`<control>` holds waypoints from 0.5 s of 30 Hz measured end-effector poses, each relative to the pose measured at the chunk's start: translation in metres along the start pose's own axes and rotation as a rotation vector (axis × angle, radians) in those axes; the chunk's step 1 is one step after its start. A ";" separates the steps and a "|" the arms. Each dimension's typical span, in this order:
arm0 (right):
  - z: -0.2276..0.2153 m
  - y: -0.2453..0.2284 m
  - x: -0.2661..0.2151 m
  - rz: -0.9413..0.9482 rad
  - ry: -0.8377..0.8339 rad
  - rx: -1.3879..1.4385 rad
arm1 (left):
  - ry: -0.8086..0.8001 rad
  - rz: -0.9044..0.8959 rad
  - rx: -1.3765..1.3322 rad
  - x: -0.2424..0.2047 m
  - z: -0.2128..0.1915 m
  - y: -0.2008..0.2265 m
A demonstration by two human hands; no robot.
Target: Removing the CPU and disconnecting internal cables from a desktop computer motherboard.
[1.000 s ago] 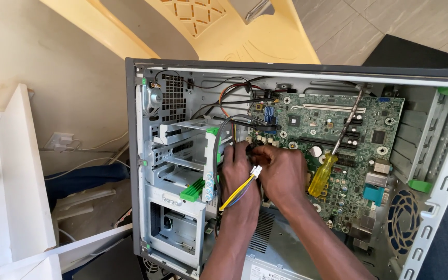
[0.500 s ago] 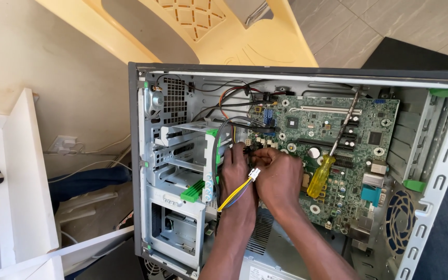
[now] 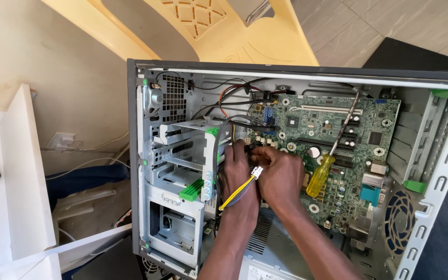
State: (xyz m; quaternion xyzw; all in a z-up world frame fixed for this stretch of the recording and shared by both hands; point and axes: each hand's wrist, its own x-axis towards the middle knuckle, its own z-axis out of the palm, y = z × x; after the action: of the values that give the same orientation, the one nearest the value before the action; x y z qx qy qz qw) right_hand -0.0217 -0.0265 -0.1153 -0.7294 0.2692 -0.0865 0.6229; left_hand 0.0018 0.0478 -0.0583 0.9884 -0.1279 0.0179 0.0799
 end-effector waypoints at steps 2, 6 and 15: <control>0.000 0.002 0.003 -0.019 -0.033 0.008 | -0.052 -0.030 -0.055 0.001 -0.002 -0.003; -0.009 -0.009 0.002 0.043 -0.101 -0.086 | -0.041 -0.065 -0.039 0.003 -0.007 0.006; -0.035 -0.034 -0.017 0.185 -0.122 -0.141 | 0.016 0.010 0.118 -0.010 -0.016 0.013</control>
State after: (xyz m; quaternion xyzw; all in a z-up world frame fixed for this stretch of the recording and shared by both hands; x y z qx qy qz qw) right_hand -0.0422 -0.0458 -0.0715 -0.7474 0.3023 0.0351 0.5906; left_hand -0.0119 0.0402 -0.0410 0.9906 -0.1309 0.0337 0.0226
